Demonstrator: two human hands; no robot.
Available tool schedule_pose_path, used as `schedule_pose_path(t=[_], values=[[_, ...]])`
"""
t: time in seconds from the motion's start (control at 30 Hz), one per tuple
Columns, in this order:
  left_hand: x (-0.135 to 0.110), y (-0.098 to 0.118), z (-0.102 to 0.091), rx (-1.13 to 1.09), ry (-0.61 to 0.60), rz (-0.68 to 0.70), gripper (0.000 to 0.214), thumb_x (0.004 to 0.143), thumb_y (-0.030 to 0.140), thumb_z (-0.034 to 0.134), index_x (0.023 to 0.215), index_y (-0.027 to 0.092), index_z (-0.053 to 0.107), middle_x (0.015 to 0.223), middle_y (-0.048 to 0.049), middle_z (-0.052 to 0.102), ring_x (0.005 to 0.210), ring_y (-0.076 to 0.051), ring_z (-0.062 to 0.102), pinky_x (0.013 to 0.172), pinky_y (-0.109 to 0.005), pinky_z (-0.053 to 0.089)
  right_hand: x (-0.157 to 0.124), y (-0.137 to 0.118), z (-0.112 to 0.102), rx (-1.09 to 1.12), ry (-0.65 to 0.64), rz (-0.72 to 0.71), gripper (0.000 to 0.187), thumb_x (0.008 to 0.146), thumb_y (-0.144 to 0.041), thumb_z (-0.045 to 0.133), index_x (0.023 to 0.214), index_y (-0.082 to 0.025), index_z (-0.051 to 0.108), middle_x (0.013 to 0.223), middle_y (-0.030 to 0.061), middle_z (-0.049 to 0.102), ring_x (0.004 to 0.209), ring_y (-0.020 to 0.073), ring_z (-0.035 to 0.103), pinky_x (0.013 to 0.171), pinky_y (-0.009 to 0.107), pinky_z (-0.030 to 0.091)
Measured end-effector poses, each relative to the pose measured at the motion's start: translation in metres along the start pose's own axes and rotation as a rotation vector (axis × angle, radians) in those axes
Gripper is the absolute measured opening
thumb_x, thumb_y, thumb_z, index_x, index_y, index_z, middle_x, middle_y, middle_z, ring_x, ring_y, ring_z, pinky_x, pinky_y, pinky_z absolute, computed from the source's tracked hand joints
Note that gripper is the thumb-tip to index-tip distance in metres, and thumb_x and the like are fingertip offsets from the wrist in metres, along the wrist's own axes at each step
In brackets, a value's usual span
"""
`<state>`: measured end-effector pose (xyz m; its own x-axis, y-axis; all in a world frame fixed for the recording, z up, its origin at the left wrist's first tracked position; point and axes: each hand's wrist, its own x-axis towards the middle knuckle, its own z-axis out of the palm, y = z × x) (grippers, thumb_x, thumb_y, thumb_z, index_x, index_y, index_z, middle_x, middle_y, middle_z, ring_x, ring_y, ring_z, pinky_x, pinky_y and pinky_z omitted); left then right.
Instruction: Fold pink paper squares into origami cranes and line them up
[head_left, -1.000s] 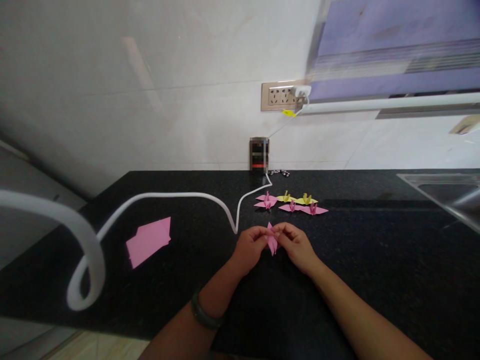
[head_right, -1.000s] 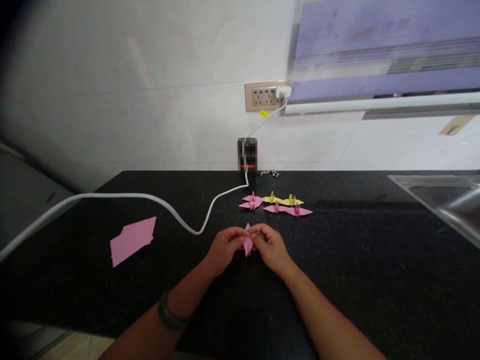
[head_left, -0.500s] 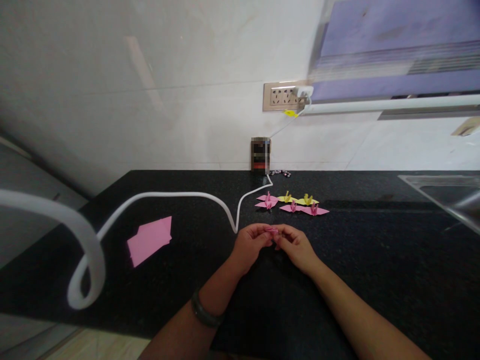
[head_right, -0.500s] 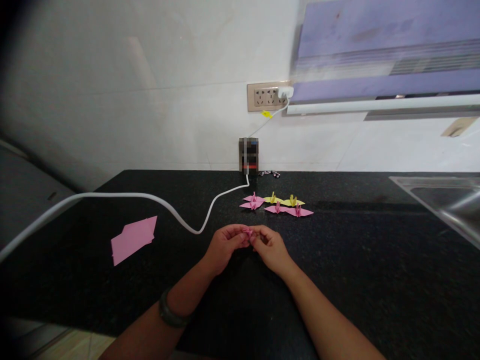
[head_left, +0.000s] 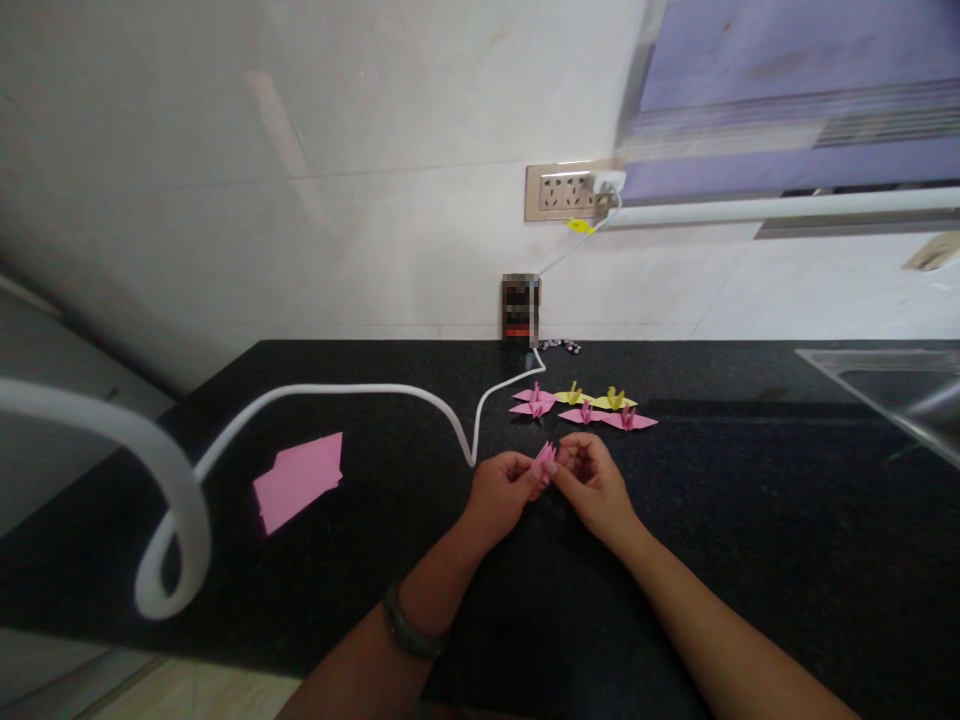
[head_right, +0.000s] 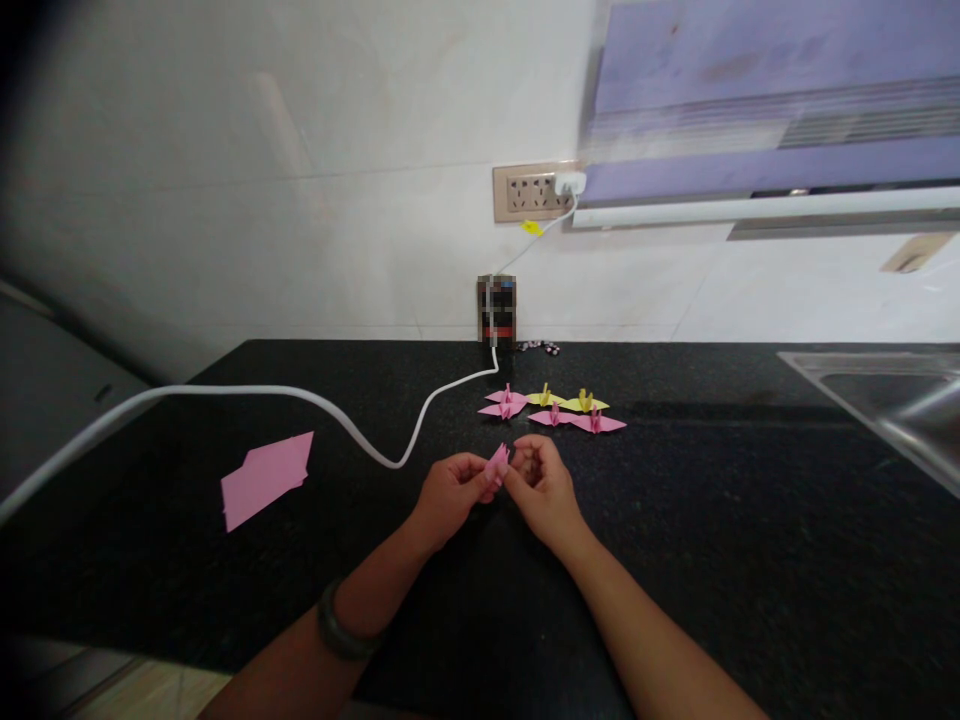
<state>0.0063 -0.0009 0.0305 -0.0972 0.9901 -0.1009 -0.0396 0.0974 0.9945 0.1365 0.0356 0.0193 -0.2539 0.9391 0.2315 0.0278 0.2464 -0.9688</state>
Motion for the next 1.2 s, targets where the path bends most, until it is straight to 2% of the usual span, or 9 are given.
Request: schedule_pose_path(t=[0.37,0.57,1.2], values=[[0.0002,-0.0022,-0.0012,0.05,-0.014,0.007,0.027,0.066,0.037,0.054,0.073,0.011,0.059,0.062,-0.0043,0.058,0.054,-0.01,0.052,0.051,-0.021,0.042,0.0017,0.0005,-0.0023,-0.264,0.009,-0.109,0.022,0.071,-0.029,0.051,0.092,-0.022,0.054,0.072,0.0019,0.048,0.062,0.0124,0.047,0.056,0.026,0.04],[-0.0013,0.002,0.0004,-0.012,-0.029,-0.096,0.028,0.067,0.037,0.052,0.078,0.011,0.058,0.054,-0.0027,0.056,0.043,-0.008,0.049,0.045,-0.02,0.04,0.0007,0.002,-0.0025,-0.276,-0.004,-0.087,0.025,0.072,-0.028,0.051,0.095,-0.02,0.051,0.07,0.0012,0.049,0.06,0.012,0.047,0.055,0.025,0.04],[-0.001,0.0011,0.0019,-0.003,-0.01,-0.146,0.031,0.065,0.039,0.055,0.076,0.01,0.057,0.065,-0.0077,0.062,0.056,-0.012,0.058,0.052,-0.023,0.044,-0.001,0.0058,-0.0016,-0.348,-0.07,-0.106,0.026,0.075,-0.025,0.046,0.1,-0.02,0.047,0.071,0.001,0.049,0.06,0.0116,0.047,0.055,0.025,0.041]])
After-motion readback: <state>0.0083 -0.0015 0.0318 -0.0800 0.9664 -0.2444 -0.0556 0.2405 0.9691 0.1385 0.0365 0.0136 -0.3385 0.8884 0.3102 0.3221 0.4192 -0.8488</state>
